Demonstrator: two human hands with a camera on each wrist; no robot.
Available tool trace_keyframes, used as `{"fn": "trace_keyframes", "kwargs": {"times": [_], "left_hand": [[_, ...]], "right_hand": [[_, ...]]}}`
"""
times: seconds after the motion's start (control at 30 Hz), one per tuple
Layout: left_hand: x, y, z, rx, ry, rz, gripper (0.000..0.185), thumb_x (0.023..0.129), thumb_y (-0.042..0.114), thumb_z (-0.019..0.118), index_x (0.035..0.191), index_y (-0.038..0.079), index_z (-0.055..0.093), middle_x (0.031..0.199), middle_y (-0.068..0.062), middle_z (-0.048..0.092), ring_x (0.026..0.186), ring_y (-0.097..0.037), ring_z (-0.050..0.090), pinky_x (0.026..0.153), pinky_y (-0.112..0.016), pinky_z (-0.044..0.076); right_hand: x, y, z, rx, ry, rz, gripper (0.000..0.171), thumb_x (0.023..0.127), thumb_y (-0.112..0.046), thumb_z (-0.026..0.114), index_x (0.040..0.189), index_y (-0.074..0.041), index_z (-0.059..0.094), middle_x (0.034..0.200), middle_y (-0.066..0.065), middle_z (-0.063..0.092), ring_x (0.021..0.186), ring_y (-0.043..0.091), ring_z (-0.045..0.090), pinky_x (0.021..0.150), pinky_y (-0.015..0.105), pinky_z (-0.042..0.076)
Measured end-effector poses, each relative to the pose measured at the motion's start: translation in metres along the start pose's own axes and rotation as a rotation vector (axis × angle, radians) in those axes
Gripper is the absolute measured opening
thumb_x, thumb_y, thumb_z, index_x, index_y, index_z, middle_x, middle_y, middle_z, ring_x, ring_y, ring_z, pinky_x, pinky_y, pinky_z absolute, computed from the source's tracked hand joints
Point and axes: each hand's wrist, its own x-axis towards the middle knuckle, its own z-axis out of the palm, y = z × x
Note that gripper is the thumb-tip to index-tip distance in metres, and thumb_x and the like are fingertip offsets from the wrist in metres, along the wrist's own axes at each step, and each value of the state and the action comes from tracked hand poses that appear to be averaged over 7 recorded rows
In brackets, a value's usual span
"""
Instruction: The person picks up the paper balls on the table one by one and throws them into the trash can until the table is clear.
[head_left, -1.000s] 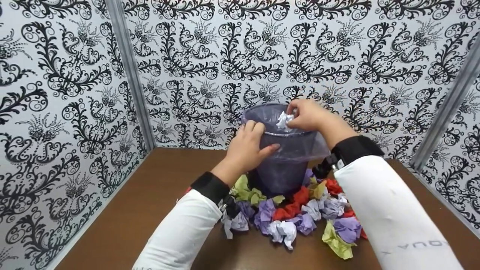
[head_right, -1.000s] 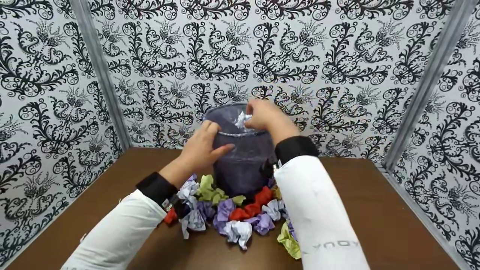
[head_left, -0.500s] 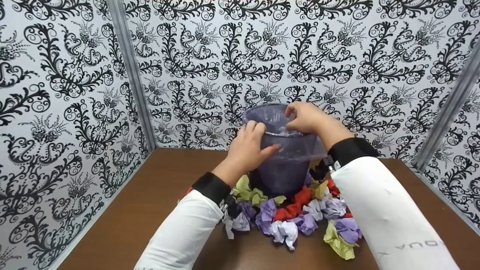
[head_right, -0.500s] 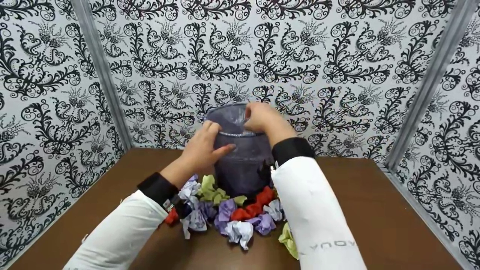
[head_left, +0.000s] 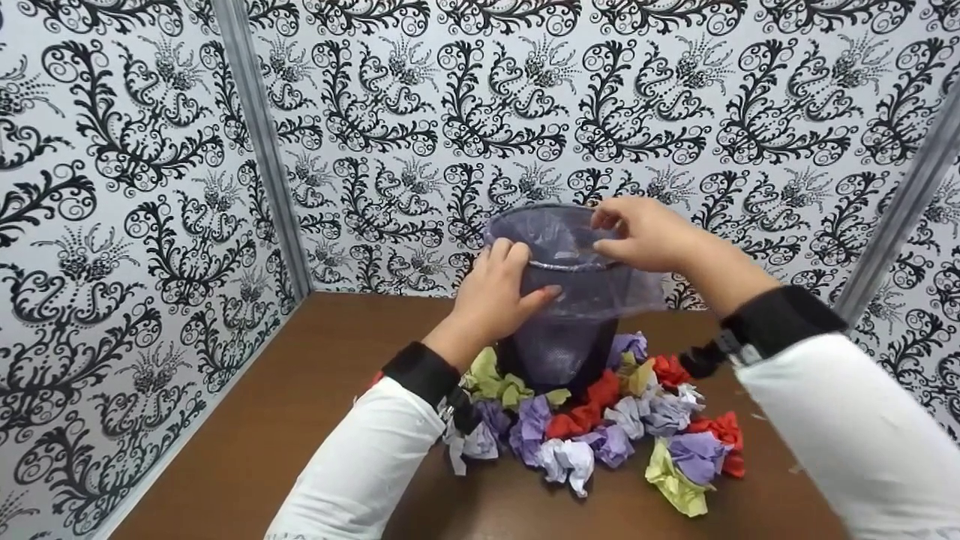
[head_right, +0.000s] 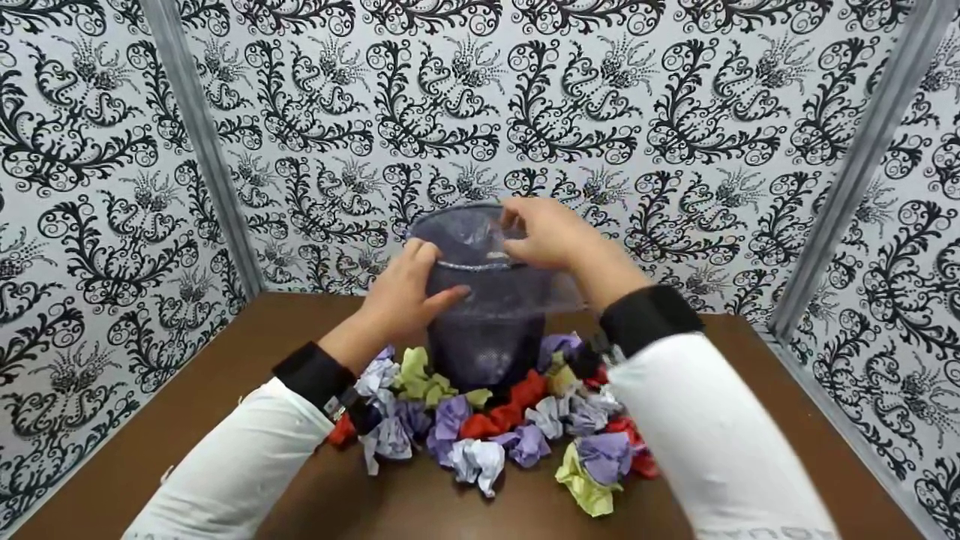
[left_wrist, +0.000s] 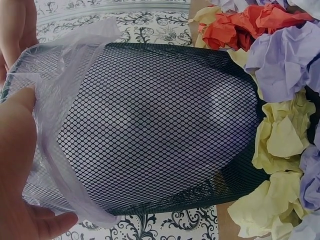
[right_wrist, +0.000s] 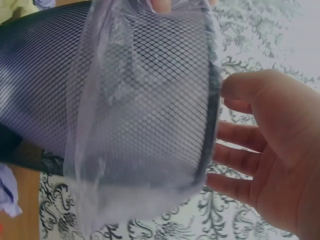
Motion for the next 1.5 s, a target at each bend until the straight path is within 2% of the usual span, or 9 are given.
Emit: {"fn": "trace_keyframes", "kwargs": {"times": [0.17,0.37,0.5,0.63,0.77,0.93,1.13,1.23,1.5], "left_hand": [[-0.001,0.0,0.001,0.0,0.003,0.012,0.061,0.082,0.075,0.052,0.108,0.02,0.045,0.108,0.002,0.041,0.096,-0.016,0.044,0.079,-0.034,0.048],[0.001,0.001,0.0,-0.003,-0.007,0.009,0.063,0.081,0.076,0.05,0.109,0.02,0.045,0.11,0.002,0.041,0.098,-0.016,0.044,0.079,-0.034,0.048],[0.002,0.001,-0.002,0.01,-0.002,0.008,0.064,0.081,0.077,0.049,0.11,0.02,0.046,0.111,0.002,0.041,0.099,-0.016,0.045,0.081,-0.034,0.048],[0.003,0.002,-0.003,0.01,0.002,0.011,0.065,0.081,0.078,0.048,0.11,0.02,0.046,0.11,0.002,0.041,0.099,-0.016,0.044,0.081,-0.034,0.048],[0.003,0.002,-0.002,-0.001,0.003,0.008,0.064,0.081,0.078,0.047,0.11,0.021,0.046,0.11,0.003,0.041,0.099,-0.015,0.044,0.08,-0.033,0.048],[0.001,0.002,-0.001,0.001,-0.006,0.003,0.065,0.081,0.078,0.046,0.111,0.021,0.045,0.111,0.003,0.04,0.1,-0.015,0.044,0.08,-0.034,0.049],[0.0,0.002,-0.001,0.005,-0.019,-0.008,0.064,0.082,0.077,0.048,0.11,0.02,0.043,0.111,0.002,0.039,0.102,-0.019,0.045,0.083,-0.037,0.049],[0.0,0.001,-0.001,0.005,-0.024,-0.011,0.064,0.081,0.077,0.049,0.111,0.02,0.043,0.112,0.002,0.039,0.102,-0.019,0.045,0.084,-0.037,0.049],[-0.001,-0.001,0.003,-0.004,-0.009,-0.005,0.064,0.081,0.077,0.048,0.11,0.021,0.043,0.111,0.003,0.039,0.1,-0.016,0.044,0.08,-0.035,0.05]], "right_hand": [[-0.03,0.005,-0.008,-0.029,0.023,-0.065,0.026,0.09,-0.021,0.067,0.113,-0.012,0.06,0.111,0.003,0.06,0.101,0.023,0.06,0.087,0.044,0.052],[-0.073,0.017,-0.014,-0.116,0.072,-0.149,0.033,0.089,-0.022,0.07,0.119,-0.011,0.061,0.118,0.004,0.061,0.104,0.024,0.058,0.087,0.046,0.051],[-0.1,0.031,-0.009,-0.131,0.11,-0.172,0.033,0.09,-0.025,0.069,0.12,-0.014,0.061,0.118,0.002,0.062,0.105,0.022,0.059,0.087,0.047,0.051],[-0.124,0.052,0.004,-0.13,0.152,-0.18,0.032,0.09,-0.026,0.07,0.119,-0.015,0.061,0.112,-0.003,0.064,0.097,0.016,0.061,0.081,0.041,0.053],[-0.145,0.078,0.023,-0.113,0.141,-0.128,0.032,0.091,-0.029,0.068,0.119,-0.016,0.06,0.108,-0.004,0.064,0.09,0.013,0.061,0.074,0.033,0.054],[-0.169,0.107,0.051,-0.071,0.105,-0.029,0.035,0.09,-0.034,0.069,0.121,-0.018,0.06,0.116,-0.003,0.063,0.096,0.015,0.059,0.076,0.029,0.053],[-0.188,0.129,0.079,0.006,0.039,0.108,0.046,0.088,-0.045,0.068,0.122,-0.015,0.06,0.118,0.005,0.062,0.101,0.025,0.058,0.085,0.046,0.052],[-0.194,0.138,0.09,-0.004,0.001,0.148,0.049,0.087,-0.046,0.069,0.123,-0.013,0.06,0.117,0.01,0.062,0.104,0.03,0.058,0.086,0.055,0.049],[-0.198,0.159,0.111,-0.016,-0.013,0.122,0.043,0.084,-0.032,0.075,0.118,-0.009,0.062,0.115,0.015,0.063,0.104,0.04,0.059,0.087,0.06,0.046]]}}
